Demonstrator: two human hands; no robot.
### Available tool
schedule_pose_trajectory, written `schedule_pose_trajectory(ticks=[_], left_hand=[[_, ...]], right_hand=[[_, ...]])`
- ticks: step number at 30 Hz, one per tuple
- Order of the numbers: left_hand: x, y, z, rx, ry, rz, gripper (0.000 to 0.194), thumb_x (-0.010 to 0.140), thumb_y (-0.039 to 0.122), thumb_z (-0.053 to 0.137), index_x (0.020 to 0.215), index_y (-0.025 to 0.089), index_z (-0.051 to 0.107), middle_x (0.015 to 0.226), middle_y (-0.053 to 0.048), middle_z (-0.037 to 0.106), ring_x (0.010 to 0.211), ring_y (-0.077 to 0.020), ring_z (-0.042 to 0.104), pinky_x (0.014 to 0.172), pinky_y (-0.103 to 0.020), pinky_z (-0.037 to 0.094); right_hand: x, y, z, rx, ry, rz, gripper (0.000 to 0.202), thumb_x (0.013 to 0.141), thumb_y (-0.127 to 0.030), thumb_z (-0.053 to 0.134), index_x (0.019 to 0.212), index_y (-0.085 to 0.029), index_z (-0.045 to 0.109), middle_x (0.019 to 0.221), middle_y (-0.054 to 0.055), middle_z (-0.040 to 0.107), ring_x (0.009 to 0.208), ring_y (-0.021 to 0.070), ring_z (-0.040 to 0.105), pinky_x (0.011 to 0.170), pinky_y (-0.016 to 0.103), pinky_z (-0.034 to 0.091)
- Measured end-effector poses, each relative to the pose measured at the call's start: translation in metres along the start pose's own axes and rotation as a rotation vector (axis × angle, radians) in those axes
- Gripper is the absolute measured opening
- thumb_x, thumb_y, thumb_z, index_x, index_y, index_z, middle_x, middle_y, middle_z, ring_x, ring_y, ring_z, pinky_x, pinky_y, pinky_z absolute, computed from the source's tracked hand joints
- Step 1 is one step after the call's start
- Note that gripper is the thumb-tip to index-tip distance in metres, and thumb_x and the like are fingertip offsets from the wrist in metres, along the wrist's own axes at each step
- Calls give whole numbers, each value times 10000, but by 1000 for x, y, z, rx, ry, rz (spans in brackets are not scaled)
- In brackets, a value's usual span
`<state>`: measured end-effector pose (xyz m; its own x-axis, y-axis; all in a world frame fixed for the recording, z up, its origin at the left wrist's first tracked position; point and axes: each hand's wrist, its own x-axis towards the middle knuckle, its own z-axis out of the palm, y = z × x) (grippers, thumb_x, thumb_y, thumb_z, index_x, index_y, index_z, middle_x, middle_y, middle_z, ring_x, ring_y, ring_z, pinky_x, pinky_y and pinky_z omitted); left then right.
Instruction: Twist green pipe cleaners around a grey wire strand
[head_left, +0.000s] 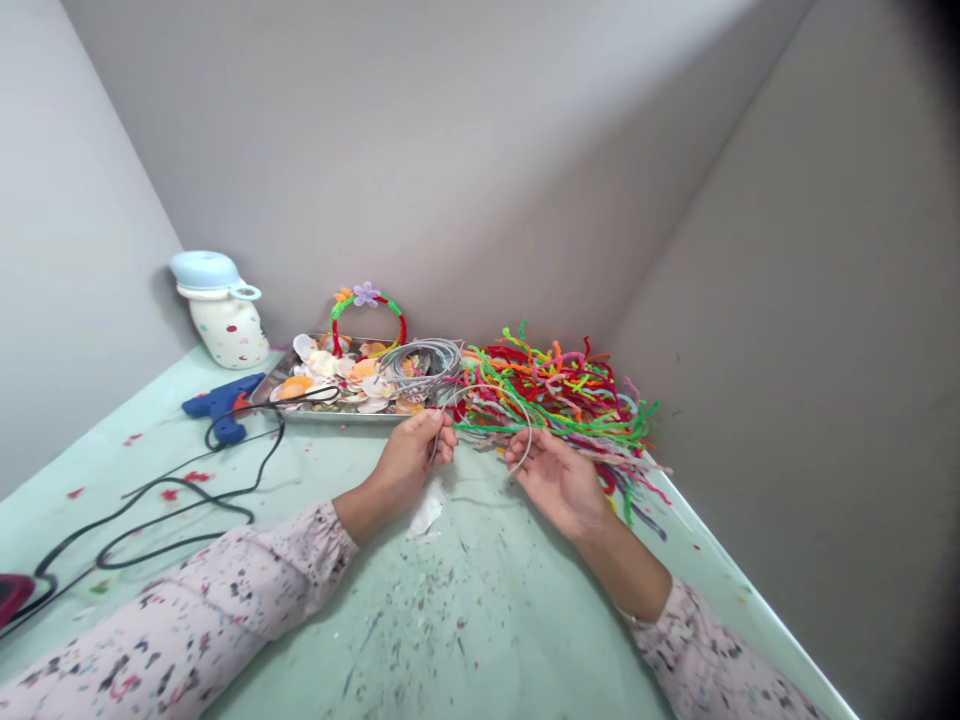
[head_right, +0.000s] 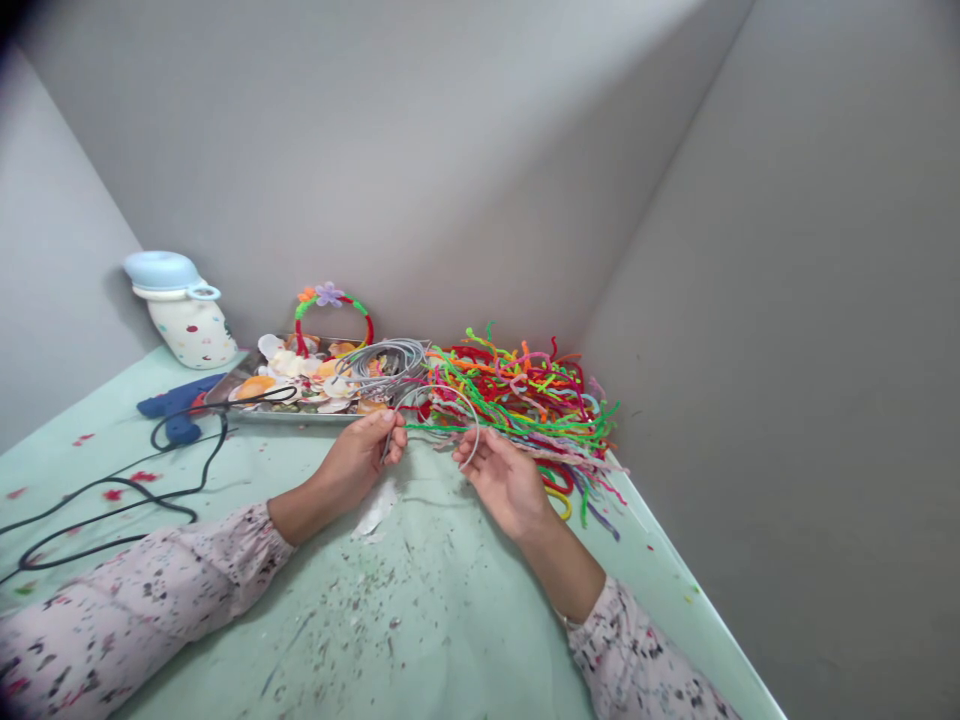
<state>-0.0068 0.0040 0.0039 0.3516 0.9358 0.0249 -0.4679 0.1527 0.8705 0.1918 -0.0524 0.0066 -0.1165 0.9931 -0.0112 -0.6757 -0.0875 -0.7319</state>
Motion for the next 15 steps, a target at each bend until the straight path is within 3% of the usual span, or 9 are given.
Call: schedule_pose_trajectory(ticks=[15], left_hand=[[-1,1,1,15,-8,-5,197,836,321,577,827,124,569,631,-4,598,469,-65,510,465,-172,389]], right_hand=[[3,-2,2,-7,100,24,172,823,-304,627,852,-140,673,689,19,661,606,108,641,525,169,519]])
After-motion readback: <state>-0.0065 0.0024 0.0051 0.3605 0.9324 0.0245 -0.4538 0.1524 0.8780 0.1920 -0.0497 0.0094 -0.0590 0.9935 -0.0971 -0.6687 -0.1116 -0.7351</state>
